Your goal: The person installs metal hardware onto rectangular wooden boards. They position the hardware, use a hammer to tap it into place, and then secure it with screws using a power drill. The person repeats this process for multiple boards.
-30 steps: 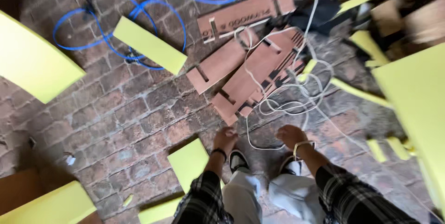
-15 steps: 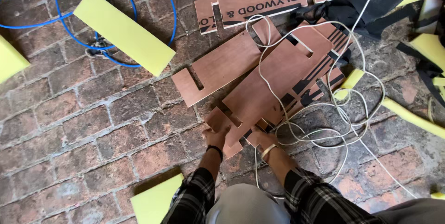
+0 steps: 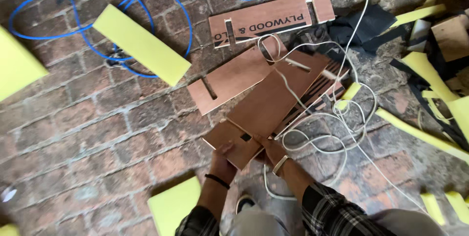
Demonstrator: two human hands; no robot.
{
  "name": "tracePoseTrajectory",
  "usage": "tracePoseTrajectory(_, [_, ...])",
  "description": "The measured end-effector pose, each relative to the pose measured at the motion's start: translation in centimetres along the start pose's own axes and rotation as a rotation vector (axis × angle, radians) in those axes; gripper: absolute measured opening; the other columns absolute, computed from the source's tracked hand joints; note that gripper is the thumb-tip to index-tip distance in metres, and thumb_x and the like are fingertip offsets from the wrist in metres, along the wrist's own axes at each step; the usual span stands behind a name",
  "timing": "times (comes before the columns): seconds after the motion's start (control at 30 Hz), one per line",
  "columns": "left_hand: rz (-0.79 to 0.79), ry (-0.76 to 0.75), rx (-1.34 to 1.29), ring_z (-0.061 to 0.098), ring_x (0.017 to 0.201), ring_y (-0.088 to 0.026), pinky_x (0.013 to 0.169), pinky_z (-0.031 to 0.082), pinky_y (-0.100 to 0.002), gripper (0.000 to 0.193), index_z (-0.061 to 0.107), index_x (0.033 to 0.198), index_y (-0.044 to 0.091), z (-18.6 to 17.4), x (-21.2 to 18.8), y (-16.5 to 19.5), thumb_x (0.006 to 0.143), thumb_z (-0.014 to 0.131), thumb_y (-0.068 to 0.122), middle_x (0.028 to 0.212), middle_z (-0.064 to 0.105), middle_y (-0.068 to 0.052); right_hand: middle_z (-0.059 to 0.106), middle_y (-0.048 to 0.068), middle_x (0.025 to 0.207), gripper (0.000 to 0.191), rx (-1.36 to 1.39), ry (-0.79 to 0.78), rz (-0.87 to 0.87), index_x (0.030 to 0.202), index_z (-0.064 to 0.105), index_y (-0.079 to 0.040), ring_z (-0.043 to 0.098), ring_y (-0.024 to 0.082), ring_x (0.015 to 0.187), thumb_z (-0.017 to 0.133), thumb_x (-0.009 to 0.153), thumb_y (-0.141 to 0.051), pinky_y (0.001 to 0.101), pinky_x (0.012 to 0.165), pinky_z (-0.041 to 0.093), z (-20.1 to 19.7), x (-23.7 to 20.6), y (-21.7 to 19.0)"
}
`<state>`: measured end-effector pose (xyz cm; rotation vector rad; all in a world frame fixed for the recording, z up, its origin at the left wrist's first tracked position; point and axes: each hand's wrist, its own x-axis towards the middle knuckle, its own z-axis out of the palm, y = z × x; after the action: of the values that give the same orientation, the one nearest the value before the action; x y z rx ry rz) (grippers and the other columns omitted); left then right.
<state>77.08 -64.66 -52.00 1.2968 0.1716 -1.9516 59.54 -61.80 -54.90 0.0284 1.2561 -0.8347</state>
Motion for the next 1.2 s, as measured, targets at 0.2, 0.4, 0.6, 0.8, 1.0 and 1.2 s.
tracePoseTrajectory(0.2, [0.346,0.243,0.386,0.067,0.074,-0.024,0.068,0.055,-0.039,0.028,0.071,0.099,-0.011,3.1,-19.9,4.1,0.076,0.071,0.004,0.087,0.072,-0.015,0.069,0.014,0.105,0.037,0.384,-0.088,0.209,0.112,0.061,-0.004,0.071,0.026,0.092,0.064,0.091,-0.034,0.0448,0.080,0.062,10.0,-18.5,-1.9])
tracePoseTrajectory(0.4, [0.365,0.643,0.350,0.062,0.067,-0.016,0.056,0.051,-0.034,0.025,0.073,0.095,-0.003,4.9,-39.0,5.1,0.070,0.072,0.001,0.079,0.072,-0.006,0.072,0.018,0.112,0.046,0.537,-0.162,0.424,0.123,0.063,0.001,0.071,0.029,0.097,0.057,0.097,-0.037,0.0443,0.089,0.060,18.2,-39.3,-4.7])
tracePoseTrajectory(0.6, [0.284,0.477,0.619,0.055,0.058,-0.023,0.049,0.043,-0.040,0.027,0.074,0.090,-0.013,7.3,-49.8,5.1,0.070,0.080,0.005,0.072,0.068,-0.015,0.072,0.015,0.113,0.053,0.599,-0.193,0.348,0.134,0.059,0.001,0.068,0.027,0.093,0.065,0.093,-0.033,0.0429,0.085,0.057,15.5,-53.5,-5.4])
tracePoseTrajectory(0.8, [0.090,0.110,0.820,0.058,0.068,-0.024,0.059,0.046,-0.041,0.027,0.072,0.092,-0.009,18.2,-55.3,0.5,0.071,0.079,0.007,0.079,0.069,-0.014,0.070,0.010,0.112,0.066,0.616,-0.258,-0.123,0.143,0.055,0.001,0.064,0.023,0.085,0.079,0.087,-0.025,0.0380,0.077,0.054,4.2,-66.6,-3.9])
tracePoseTrajectory(1.0, [-0.178,-0.212,0.940,0.061,0.077,-0.026,0.069,0.049,-0.042,0.028,0.070,0.094,-0.005,27.2,-62.2,-10.7,0.071,0.079,0.009,0.086,0.070,-0.013,0.075,0.011,0.120,0.073,0.343,0.102,-0.570,0.140,0.061,0.004,0.069,0.021,0.103,0.088,0.078,-0.024,0.0345,0.089,0.055,-5.8,-81.4,-3.2])
tracePoseTrajectory(1.2, [-0.427,-0.431,0.921,0.064,0.086,-0.027,0.078,0.052,-0.043,0.028,0.068,0.095,-0.002,34.1,-68.4,-18.8,0.072,0.078,0.011,0.092,0.071,-0.012,0.081,0.010,0.115,0.061,0.310,0.335,-0.740,0.130,0.072,0.003,0.072,0.018,0.109,0.089,0.074,-0.015,0.0334,0.094,0.056,-9.7,-94.6,-3.6])
